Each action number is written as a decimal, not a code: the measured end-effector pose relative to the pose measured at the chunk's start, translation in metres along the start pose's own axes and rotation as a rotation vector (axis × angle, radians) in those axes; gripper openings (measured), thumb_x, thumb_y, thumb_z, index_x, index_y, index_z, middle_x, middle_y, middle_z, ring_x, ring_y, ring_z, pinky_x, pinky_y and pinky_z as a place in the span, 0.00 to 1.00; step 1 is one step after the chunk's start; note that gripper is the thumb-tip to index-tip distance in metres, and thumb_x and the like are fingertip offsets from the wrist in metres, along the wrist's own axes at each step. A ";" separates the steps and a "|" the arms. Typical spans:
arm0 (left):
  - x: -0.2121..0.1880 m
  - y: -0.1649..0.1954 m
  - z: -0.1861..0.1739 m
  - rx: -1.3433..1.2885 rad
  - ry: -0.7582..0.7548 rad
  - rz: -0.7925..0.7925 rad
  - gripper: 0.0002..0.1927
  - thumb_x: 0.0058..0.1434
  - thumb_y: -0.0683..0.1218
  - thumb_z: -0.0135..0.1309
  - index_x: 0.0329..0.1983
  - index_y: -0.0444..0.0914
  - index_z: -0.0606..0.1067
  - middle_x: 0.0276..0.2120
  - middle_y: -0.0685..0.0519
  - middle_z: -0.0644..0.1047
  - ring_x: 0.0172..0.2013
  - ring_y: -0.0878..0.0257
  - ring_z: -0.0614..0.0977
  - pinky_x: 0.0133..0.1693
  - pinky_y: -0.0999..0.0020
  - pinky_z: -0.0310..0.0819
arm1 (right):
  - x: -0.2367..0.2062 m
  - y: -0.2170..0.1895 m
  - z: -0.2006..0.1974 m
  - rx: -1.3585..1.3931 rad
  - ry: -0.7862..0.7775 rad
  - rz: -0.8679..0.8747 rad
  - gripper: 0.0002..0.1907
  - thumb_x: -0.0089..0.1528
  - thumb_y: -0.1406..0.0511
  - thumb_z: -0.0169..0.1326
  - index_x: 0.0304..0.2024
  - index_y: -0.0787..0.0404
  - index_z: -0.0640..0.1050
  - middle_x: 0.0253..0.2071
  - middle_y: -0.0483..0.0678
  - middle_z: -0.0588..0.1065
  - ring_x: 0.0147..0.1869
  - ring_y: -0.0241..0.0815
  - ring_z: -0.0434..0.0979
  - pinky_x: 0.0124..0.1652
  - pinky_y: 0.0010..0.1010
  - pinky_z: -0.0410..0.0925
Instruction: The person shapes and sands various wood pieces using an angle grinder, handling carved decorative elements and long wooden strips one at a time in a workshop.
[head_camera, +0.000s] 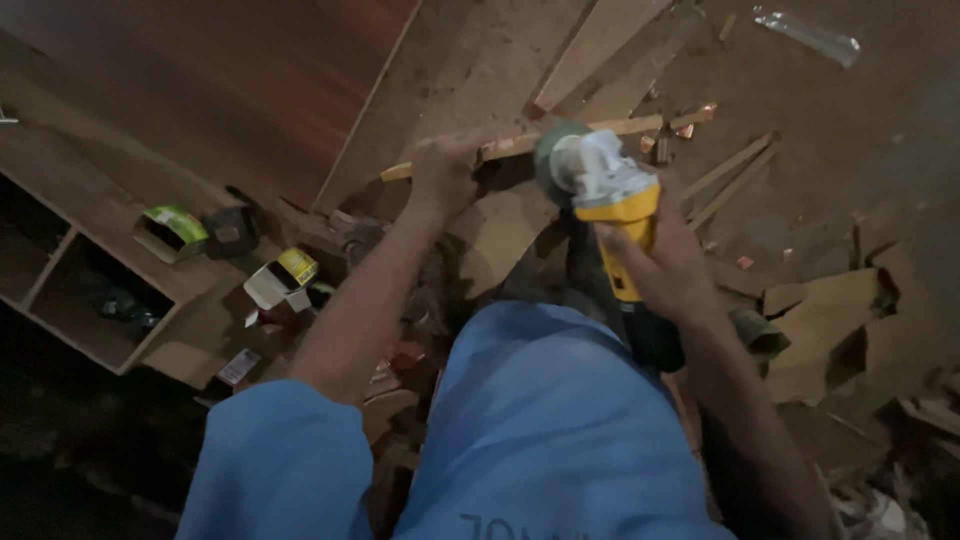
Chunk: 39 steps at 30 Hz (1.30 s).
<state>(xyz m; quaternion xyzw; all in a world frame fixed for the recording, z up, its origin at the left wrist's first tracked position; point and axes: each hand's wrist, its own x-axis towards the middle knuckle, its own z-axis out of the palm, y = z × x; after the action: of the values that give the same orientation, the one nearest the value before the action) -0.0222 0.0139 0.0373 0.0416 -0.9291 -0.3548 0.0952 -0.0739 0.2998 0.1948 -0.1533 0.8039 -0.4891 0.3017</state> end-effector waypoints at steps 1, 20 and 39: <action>0.001 0.002 -0.003 -0.031 0.006 0.014 0.18 0.45 0.42 0.66 0.41 0.42 0.80 0.32 0.47 0.81 0.35 0.46 0.83 0.35 0.52 0.75 | 0.004 0.005 -0.004 0.116 0.001 0.112 0.31 0.68 0.63 0.54 0.70 0.63 0.58 0.51 0.54 0.75 0.50 0.45 0.79 0.48 0.36 0.74; 0.012 0.053 -0.041 -0.006 0.035 0.036 0.21 0.45 0.50 0.69 0.43 0.42 0.81 0.36 0.47 0.81 0.40 0.45 0.82 0.43 0.47 0.74 | -0.083 0.034 -0.041 0.101 0.334 0.269 0.29 0.62 0.62 0.62 0.61 0.65 0.68 0.50 0.50 0.77 0.50 0.39 0.79 0.47 0.32 0.74; 0.025 0.116 -0.054 -0.276 0.305 -0.634 0.47 0.56 0.47 0.66 0.72 0.36 0.52 0.58 0.37 0.70 0.53 0.44 0.77 0.52 0.51 0.72 | -0.141 0.071 -0.019 0.053 0.459 0.103 0.40 0.59 0.62 0.63 0.70 0.65 0.62 0.60 0.53 0.72 0.61 0.43 0.75 0.57 0.33 0.69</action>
<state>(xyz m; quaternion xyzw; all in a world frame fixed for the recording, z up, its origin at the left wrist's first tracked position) -0.0371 0.0611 0.1576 0.3664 -0.7887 -0.4782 0.1223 0.0262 0.4232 0.1856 0.0111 0.8451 -0.5161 0.1392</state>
